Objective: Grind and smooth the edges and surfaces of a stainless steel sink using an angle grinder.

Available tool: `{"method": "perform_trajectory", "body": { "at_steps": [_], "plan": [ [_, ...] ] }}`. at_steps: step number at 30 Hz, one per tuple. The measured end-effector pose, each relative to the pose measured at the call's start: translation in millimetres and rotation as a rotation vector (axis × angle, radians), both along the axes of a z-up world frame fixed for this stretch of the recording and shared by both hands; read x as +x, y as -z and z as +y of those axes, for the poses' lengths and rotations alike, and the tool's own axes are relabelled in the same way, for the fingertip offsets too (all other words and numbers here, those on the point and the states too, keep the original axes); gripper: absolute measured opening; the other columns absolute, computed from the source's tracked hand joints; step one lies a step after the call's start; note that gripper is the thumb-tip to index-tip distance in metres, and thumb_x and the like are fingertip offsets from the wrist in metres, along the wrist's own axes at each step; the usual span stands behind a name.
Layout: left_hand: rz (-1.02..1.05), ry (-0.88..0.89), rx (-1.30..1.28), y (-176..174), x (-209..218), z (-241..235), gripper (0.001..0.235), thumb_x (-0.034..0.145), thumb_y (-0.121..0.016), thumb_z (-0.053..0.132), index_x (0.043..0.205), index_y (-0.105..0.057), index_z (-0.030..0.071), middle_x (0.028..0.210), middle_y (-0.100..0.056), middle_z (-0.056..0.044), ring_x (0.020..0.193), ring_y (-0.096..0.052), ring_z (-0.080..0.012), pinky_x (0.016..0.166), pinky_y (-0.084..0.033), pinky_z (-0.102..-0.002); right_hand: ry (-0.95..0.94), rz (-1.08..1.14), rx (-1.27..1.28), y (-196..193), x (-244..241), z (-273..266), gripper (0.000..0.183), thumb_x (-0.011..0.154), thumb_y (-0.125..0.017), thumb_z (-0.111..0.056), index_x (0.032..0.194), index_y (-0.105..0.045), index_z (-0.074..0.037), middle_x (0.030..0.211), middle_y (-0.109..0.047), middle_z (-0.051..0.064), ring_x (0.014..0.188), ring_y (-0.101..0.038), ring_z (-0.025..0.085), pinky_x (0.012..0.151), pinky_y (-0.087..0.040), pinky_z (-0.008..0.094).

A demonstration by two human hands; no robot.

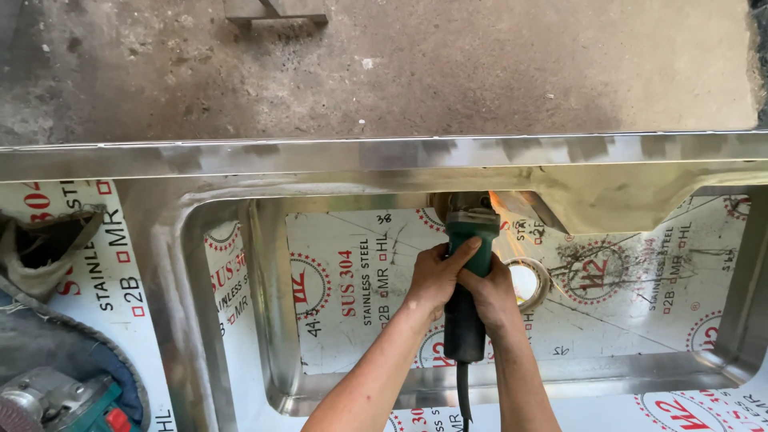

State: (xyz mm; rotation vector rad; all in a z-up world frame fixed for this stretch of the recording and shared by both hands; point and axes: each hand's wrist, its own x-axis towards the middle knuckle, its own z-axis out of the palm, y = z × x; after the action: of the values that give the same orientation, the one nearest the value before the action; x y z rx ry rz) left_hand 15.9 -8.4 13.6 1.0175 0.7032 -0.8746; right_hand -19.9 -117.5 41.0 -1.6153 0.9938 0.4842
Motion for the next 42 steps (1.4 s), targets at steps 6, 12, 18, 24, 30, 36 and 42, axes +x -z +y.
{"method": "perform_trajectory", "body": {
  "at_steps": [6,12,18,24,30,36,42],
  "plan": [
    [0.002,-0.105,-0.002,-1.4,0.7,49.7,0.049,0.082,-0.083,0.042,0.094,-0.074,-0.005,0.084,-0.074,-0.009,0.069,-0.066,-0.0137,0.064,-0.055,-0.030,-0.066,-0.032,0.015,-1.7,11.1,48.0,0.045,0.075,-0.073,-0.018,0.113,-0.064,0.004,0.090,-0.073,0.009,0.076,-0.067,0.015,0.068,-0.055,0.030],
    [0.023,-0.179,0.012,-7.2,3.1,126.6,0.047,0.084,-0.082,0.040,0.097,-0.075,-0.005,0.086,-0.075,-0.009,0.070,-0.066,-0.0135,0.065,-0.055,-0.030,-0.115,-0.048,0.062,11.7,14.3,117.2,0.048,0.070,-0.073,-0.019,0.112,-0.063,0.004,0.089,-0.072,0.009,0.075,-0.067,0.016,0.068,-0.056,0.032],
    [0.015,-0.206,0.052,-0.1,1.8,156.8,0.046,0.083,-0.081,0.039,0.098,-0.075,-0.004,0.088,-0.077,-0.009,0.073,-0.070,-0.0139,0.067,-0.057,-0.030,-0.243,-0.016,-0.008,7.3,20.9,148.6,0.048,0.068,-0.072,-0.020,0.109,-0.065,0.004,0.085,-0.073,0.009,0.073,-0.069,0.017,0.066,-0.056,0.032],
    [0.014,-0.117,-0.020,12.6,3.7,115.7,0.048,0.083,-0.084,0.040,0.092,-0.075,-0.006,0.082,-0.074,-0.010,0.067,-0.066,-0.0142,0.061,-0.056,-0.031,-0.099,0.015,-0.013,0.7,16.0,114.9,0.047,0.073,-0.073,-0.020,0.111,-0.064,0.006,0.086,-0.072,0.010,0.071,-0.065,0.017,0.063,-0.055,0.033],
    [0.027,-0.144,-0.061,13.7,1.1,124.5,0.048,0.083,-0.084,0.040,0.091,-0.074,-0.006,0.083,-0.074,-0.011,0.066,-0.065,-0.0144,0.061,-0.055,-0.031,-0.023,-0.014,0.046,4.1,14.9,125.2,0.048,0.074,-0.071,-0.017,0.116,-0.061,0.004,0.090,-0.071,0.008,0.074,-0.067,0.015,0.065,-0.056,0.031],
    [0.046,-0.210,0.045,-8.0,8.9,203.5,0.045,0.081,-0.081,0.040,0.095,-0.076,-0.002,0.083,-0.076,-0.010,0.068,-0.068,-0.0147,0.062,-0.056,-0.031,-0.168,-0.035,0.032,11.4,24.3,193.3,0.047,0.071,-0.072,-0.017,0.112,-0.063,0.005,0.086,-0.071,0.009,0.072,-0.066,0.016,0.063,-0.055,0.032],
    [0.052,-0.275,0.085,4.9,1.7,270.5,0.045,0.086,-0.079,0.038,0.100,-0.076,-0.004,0.088,-0.075,-0.010,0.074,-0.067,-0.0150,0.066,-0.055,-0.031,-0.302,-0.034,0.012,9.6,36.7,260.7,0.050,0.065,-0.072,-0.024,0.106,-0.063,0.005,0.082,-0.073,0.012,0.069,-0.070,0.020,0.064,-0.059,0.034]
  ]
}}
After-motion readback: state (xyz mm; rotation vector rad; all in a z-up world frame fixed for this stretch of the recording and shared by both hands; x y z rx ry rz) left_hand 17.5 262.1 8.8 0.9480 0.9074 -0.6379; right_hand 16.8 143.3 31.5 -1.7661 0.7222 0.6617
